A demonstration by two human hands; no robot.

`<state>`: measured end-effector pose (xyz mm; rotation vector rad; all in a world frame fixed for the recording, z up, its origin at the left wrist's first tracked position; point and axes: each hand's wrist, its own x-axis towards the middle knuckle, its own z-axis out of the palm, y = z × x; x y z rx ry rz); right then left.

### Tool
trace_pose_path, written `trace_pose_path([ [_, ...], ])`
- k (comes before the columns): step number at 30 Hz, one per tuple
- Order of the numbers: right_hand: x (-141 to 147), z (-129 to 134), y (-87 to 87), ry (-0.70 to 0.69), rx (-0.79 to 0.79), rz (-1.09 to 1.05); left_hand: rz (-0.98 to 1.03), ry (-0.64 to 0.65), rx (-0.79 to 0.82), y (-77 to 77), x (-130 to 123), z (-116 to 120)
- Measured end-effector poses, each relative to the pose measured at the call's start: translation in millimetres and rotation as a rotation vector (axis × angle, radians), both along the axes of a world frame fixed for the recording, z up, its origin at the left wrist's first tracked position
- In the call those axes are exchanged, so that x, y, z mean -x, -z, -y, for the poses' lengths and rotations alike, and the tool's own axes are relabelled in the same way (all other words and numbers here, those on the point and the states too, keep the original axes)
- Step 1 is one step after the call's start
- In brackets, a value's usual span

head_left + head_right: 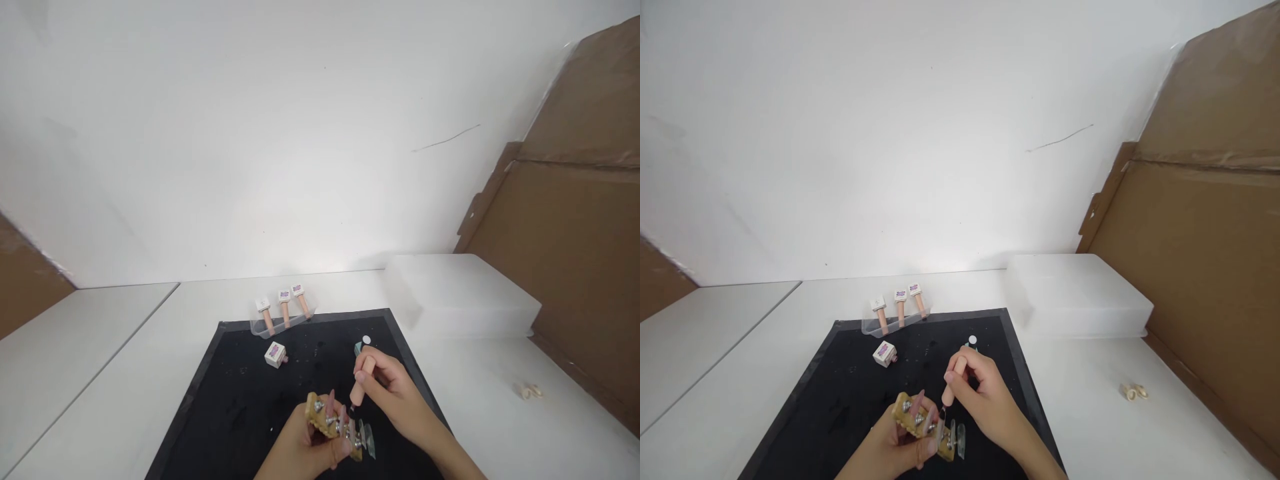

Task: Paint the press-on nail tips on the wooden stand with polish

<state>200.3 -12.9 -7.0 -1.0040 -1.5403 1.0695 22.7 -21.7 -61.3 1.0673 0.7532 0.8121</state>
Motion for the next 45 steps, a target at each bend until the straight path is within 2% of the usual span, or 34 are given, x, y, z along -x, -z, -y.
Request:
trace_pose_path([
  [4, 0.3, -1.2, 1.4, 0.033, 0.015, -0.102, -0.03, -0.009, 0.007, 5.2, 2.6, -1.0],
  [7, -0.4, -0.1, -0.2, -0.019, 0.043, -0.154, -0.03, -0.012, 0.007, 5.7, 3.3, -2.3],
  [12, -0.5, 1.4, -3.3, -0.096, 0.078, -0.097, -0.03, 0.019, -0.007, -1.0, 1.9, -4.2],
  [19, 1.2, -0.9, 0.7, 0.002, 0.049, -0.056, 0.002, 0.061, 0.001, 0.6, 1.2, -2.3],
  [24, 0.6, -2.7, 4.8, 0.071, 0.066, -0.137, -0.025, 0.009, 0.002, 3.9, 3.2, -2.2],
  [28, -0.9, -1.7, 3.9, -0.006, 0.115, -0.19, -0.037, -0.032, 0.008, 3.6, 3.6, -3.1],
  [32, -0.2, 0.2, 0.1, -0.082, 0.107, -0.122, -0.031, -0.036, 0.018, 2.4, 1.5, -3.5],
  [39, 1.6, -2.3, 5.6, 0.043, 0.017, -0.055, -0.048, -0.018, 0.0, -0.7, -0.1, -2.5],
  [45, 1.5, -3.3, 8.5, 0.112, 0.028, -0.168, -0.027, -0.007, 0.012, -0.6, 2.8, -3.7],
])
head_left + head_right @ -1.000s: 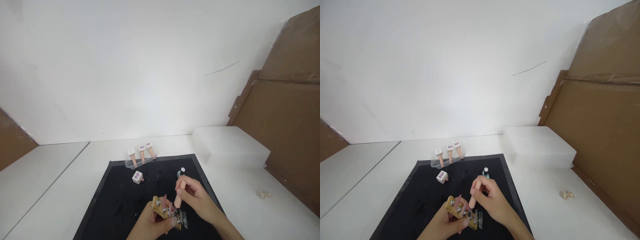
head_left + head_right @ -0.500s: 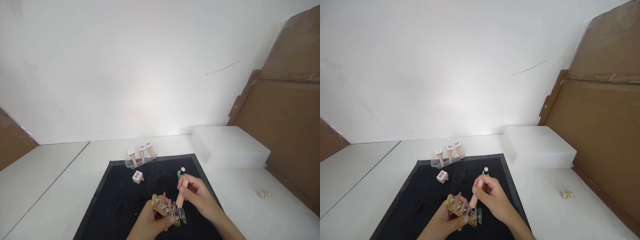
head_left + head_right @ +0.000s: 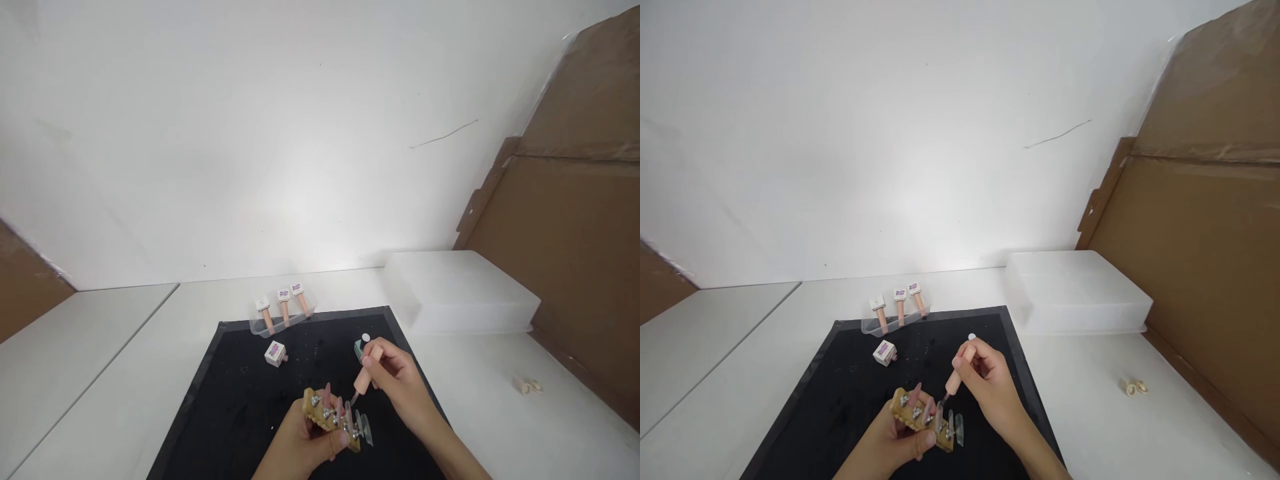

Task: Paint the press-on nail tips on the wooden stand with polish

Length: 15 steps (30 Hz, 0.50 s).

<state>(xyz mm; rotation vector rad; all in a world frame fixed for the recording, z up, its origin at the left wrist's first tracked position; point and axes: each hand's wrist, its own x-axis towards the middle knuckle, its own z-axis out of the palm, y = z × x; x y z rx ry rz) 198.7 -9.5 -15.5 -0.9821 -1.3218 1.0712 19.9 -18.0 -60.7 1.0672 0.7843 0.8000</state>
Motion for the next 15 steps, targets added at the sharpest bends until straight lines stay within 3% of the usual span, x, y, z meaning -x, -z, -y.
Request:
trace_pose_path([
  [7, -0.3, 3.0, -3.9, -0.131, 0.009, 0.07, -0.016, 0.008, -0.021, 1.4, -1.4, -0.5],
  [10, 0.1, 2.5, -2.1, -0.094, -0.008, 0.111, 0.0, -0.015, -0.006, 3.2, -3.0, 0.6],
  [15, 0.8, 1.2, 2.7, 0.0, -0.03, 0.127, 0.025, 0.066, -0.011, 4.3, -3.0, 0.6],
])
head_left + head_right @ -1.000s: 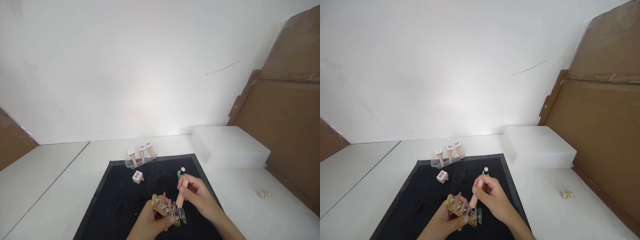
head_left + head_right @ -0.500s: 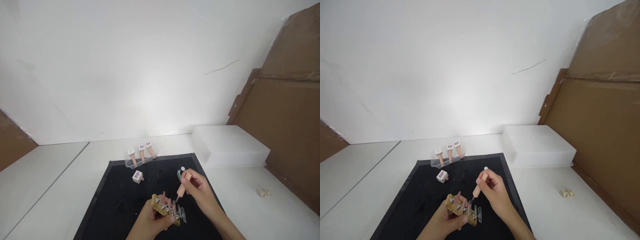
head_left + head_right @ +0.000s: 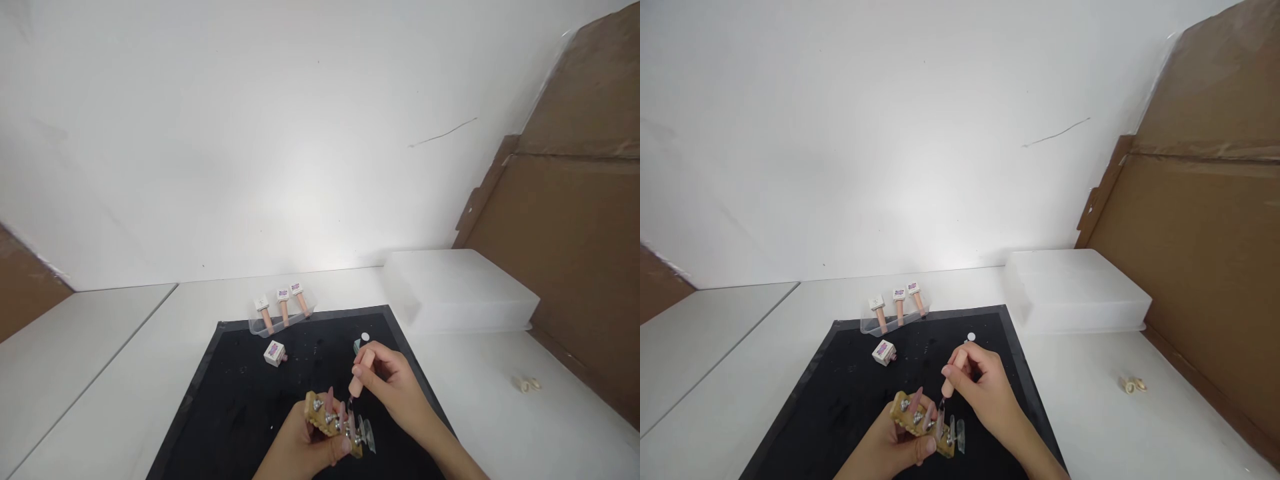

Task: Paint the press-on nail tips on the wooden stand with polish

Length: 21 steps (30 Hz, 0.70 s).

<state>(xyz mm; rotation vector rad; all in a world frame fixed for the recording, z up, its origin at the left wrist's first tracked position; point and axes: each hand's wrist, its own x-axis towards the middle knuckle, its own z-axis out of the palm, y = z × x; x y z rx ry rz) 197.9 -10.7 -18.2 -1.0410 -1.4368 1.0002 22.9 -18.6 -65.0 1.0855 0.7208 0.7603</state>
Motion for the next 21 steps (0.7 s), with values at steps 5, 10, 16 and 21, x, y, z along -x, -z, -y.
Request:
trace_pose_path([
  [5, -0.3, 0.2, -0.4, 0.05, -0.02, -0.117, 0.007, -0.064, -0.005, 1.9, 2.3, 0.3],
  [10, -1.7, 1.3, -2.6, -0.069, 0.009, -0.083, 0.013, -0.058, 0.003, 1.7, 1.3, 0.0],
  [16, -1.1, -0.9, -0.9, -0.103, 0.008, -0.014, 0.028, -0.047, 0.016, 0.1, -1.2, 1.1],
  [21, -1.0, -3.7, 2.4, -0.006, -0.001, -0.04, 0.035, -0.041, 0.033, -1.4, -0.1, 3.2],
])
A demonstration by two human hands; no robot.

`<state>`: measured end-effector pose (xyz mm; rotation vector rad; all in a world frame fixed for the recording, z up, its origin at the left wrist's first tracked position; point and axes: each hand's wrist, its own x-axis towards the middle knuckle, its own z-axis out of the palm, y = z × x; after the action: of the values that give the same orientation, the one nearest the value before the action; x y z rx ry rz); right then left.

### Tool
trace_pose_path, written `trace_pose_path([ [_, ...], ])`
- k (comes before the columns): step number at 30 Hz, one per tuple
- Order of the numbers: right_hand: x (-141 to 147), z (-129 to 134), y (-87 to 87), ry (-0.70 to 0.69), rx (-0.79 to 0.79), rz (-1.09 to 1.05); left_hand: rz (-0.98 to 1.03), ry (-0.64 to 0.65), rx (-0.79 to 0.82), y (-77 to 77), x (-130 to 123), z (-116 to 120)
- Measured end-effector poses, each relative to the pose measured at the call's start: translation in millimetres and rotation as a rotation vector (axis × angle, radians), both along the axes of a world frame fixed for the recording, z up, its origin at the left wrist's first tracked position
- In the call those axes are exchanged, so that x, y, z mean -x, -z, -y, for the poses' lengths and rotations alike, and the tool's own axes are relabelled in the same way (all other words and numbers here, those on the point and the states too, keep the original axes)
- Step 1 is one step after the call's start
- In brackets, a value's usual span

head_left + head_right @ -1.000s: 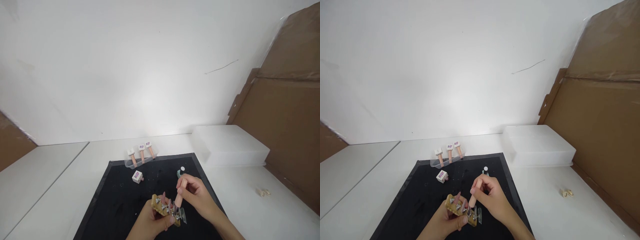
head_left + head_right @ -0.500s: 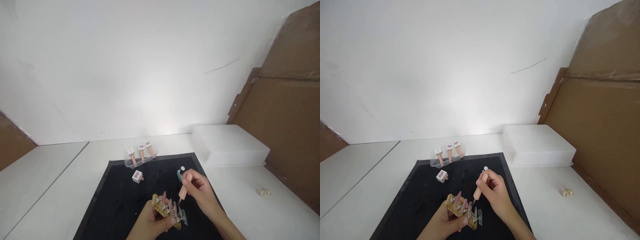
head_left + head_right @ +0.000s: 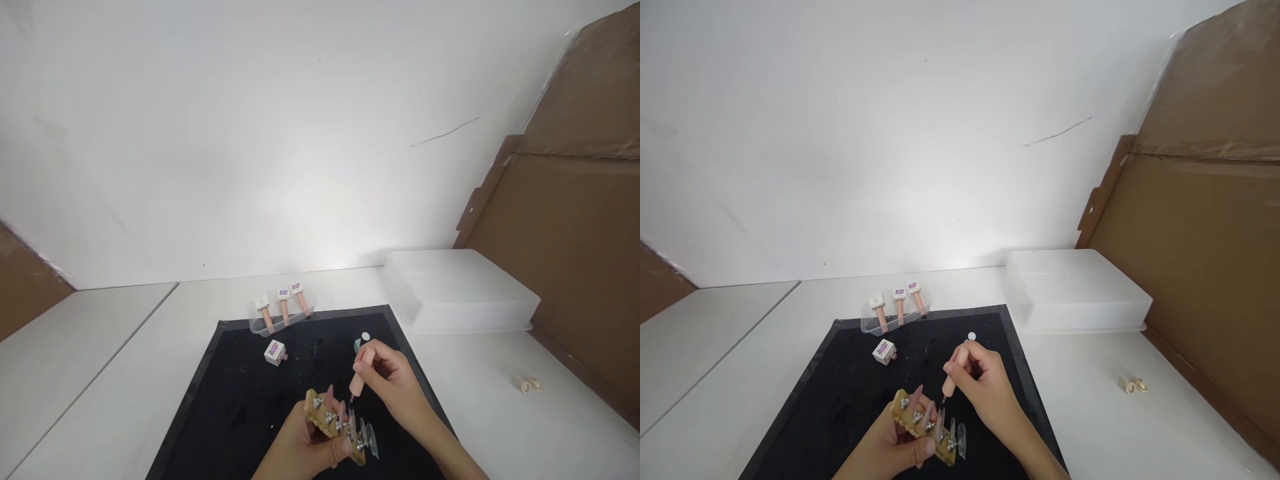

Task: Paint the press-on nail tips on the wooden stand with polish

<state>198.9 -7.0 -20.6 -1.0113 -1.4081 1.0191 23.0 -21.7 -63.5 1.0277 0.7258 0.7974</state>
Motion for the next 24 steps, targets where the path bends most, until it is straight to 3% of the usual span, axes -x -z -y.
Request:
trace_pose_path([
  [4, -0.5, 0.2, 0.9, 0.049, 0.03, -0.134, -0.013, -0.07, 0.097, -10.5, 4.3, 1.6],
  [8, -2.3, 0.7, 3.9, -0.01, 0.104, -0.307, 0.003, -0.156, 0.272, -23.7, 9.0, 2.6],
  [18, -0.3, 4.6, -0.4, -0.26, 0.184, -0.518, 0.221, -0.072, 0.482, -27.8, 13.5, 1.4],
  [24, 1.6, 6.3, -2.1, -0.27, 0.16, -0.53, 0.247, -0.04, 0.502, -27.7, 13.1, 0.3],
])
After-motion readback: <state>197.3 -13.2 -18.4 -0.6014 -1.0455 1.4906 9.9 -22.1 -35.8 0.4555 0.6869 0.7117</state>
